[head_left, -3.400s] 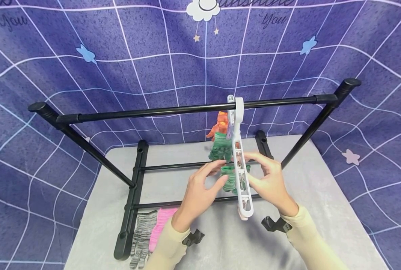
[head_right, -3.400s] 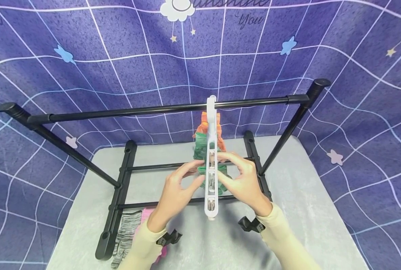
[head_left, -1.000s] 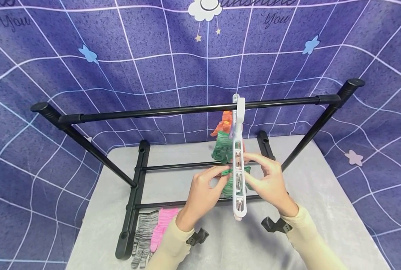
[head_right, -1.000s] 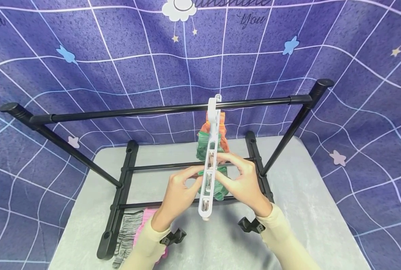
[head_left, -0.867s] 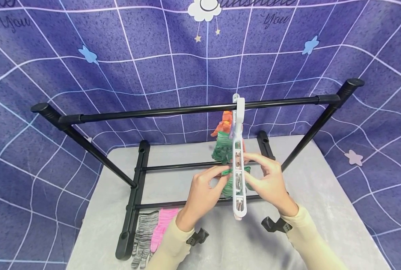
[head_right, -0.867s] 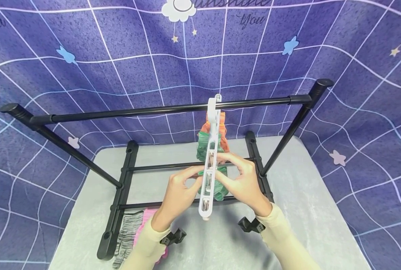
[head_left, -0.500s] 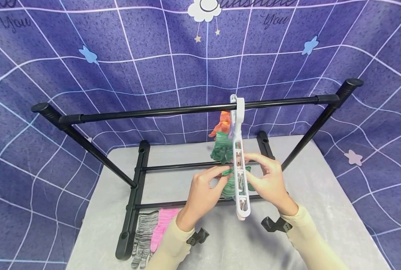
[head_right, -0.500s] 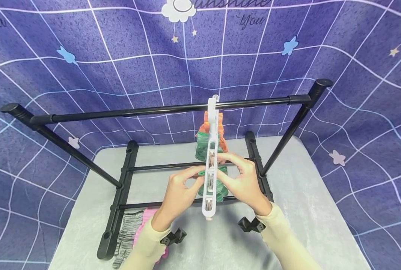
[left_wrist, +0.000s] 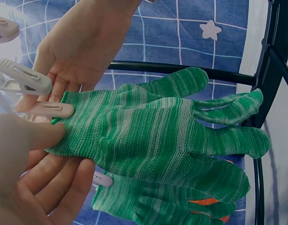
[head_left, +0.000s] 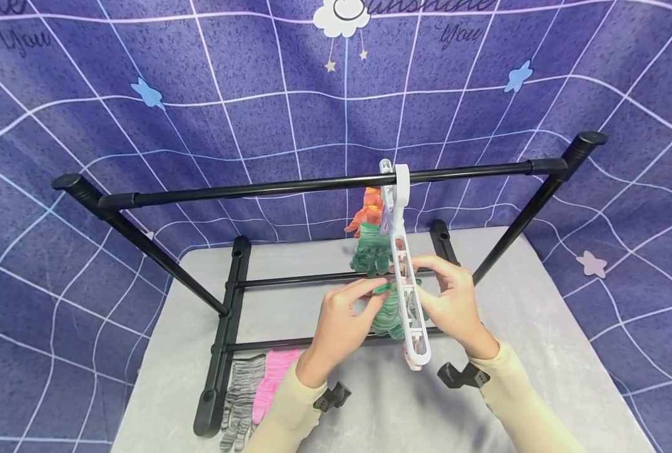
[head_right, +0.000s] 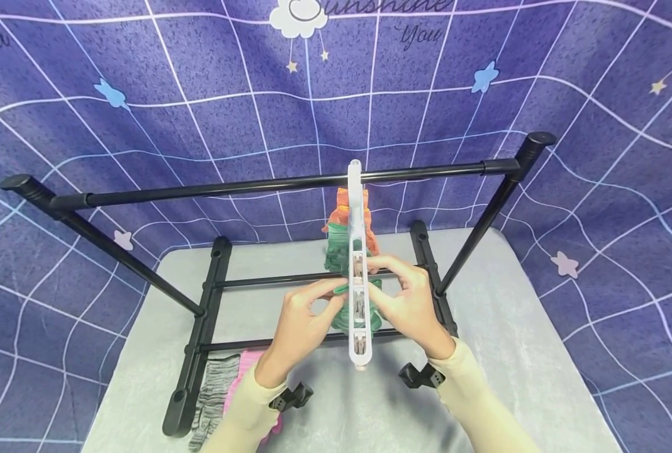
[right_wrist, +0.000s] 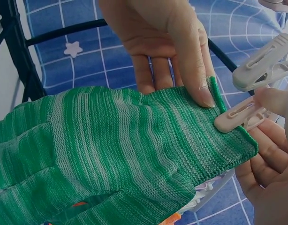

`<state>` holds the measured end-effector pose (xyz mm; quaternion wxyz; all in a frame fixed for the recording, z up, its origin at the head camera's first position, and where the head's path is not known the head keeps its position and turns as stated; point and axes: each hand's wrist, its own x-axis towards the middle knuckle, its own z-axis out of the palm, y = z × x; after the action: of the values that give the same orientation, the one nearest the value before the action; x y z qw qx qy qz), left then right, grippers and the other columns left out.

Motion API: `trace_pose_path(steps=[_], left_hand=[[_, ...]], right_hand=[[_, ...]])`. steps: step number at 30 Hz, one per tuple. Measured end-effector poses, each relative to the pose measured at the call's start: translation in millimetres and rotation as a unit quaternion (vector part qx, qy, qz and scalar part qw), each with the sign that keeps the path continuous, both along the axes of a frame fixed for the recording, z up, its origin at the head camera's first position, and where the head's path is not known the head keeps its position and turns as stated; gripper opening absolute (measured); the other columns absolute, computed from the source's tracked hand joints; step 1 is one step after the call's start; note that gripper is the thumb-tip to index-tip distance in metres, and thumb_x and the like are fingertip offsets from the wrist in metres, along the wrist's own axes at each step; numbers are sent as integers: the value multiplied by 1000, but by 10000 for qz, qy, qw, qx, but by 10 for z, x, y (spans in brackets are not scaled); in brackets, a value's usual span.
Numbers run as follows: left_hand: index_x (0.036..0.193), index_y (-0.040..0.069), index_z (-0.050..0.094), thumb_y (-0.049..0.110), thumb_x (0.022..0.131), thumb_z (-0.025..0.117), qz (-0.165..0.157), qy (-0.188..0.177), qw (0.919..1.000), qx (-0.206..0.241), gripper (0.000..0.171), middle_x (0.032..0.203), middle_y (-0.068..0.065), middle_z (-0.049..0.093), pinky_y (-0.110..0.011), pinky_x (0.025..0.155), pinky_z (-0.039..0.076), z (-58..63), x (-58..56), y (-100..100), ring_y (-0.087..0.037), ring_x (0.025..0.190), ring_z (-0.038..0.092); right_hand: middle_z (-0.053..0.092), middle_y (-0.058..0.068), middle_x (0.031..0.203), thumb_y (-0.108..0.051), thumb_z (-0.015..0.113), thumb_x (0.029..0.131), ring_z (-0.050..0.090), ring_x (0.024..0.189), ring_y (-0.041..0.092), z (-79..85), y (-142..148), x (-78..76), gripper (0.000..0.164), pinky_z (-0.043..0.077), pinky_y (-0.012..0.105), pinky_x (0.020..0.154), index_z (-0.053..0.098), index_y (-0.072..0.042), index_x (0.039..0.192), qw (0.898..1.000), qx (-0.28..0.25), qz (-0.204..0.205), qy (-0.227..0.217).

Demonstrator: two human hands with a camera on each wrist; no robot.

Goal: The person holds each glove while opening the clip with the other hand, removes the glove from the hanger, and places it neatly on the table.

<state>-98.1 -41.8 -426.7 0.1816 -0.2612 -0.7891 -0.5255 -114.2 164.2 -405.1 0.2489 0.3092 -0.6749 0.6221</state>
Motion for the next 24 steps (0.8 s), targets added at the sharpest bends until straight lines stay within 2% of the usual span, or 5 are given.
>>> trace_pose_path(steps=[6,11,16,21,24], left_hand=[[119,13,83,12,98,76,74,-20,10000,-10,21,101,4,80,-20,67,53,10,8,4,-6,87,71],[119,13,83,11,98,75,116,-5,9999,-28,21,98,4,79,-19,66,52,5,9,11,-6,84,69],[117,14,83,10,98,76,166,145,9997,-123,21,94,5,78,-19,66,51,6,6,13,-5,81,67],[116,14,84,11,98,76,179,209,9993,-238,20,93,5,78,-22,70,55,5,5,4,-5,81,68],[116,15,84,11,98,77,191,179,9992,-287,20,99,5,81,-25,77,60,-4,5,-2,-5,89,73]], right_hand=[[79,1,107,30,72,76,73,102,13,4,-9,-7,32,58,29,100,74,13,103,10000,-74,8,-42],[80,7,104,27,70,80,74,101,18,7,-13,-22,29,58,30,100,75,10,103,9996,-236,174,53],[81,14,99,20,72,86,77,100,20,11,-10,-34,18,59,31,98,74,9,101,9989,-318,326,111],[81,10,99,18,73,87,77,96,19,8,-10,-35,16,60,30,95,74,9,100,9987,-348,351,143],[81,9,99,16,73,88,77,95,20,4,-6,-38,14,60,30,95,74,9,100,9985,-375,379,148]])
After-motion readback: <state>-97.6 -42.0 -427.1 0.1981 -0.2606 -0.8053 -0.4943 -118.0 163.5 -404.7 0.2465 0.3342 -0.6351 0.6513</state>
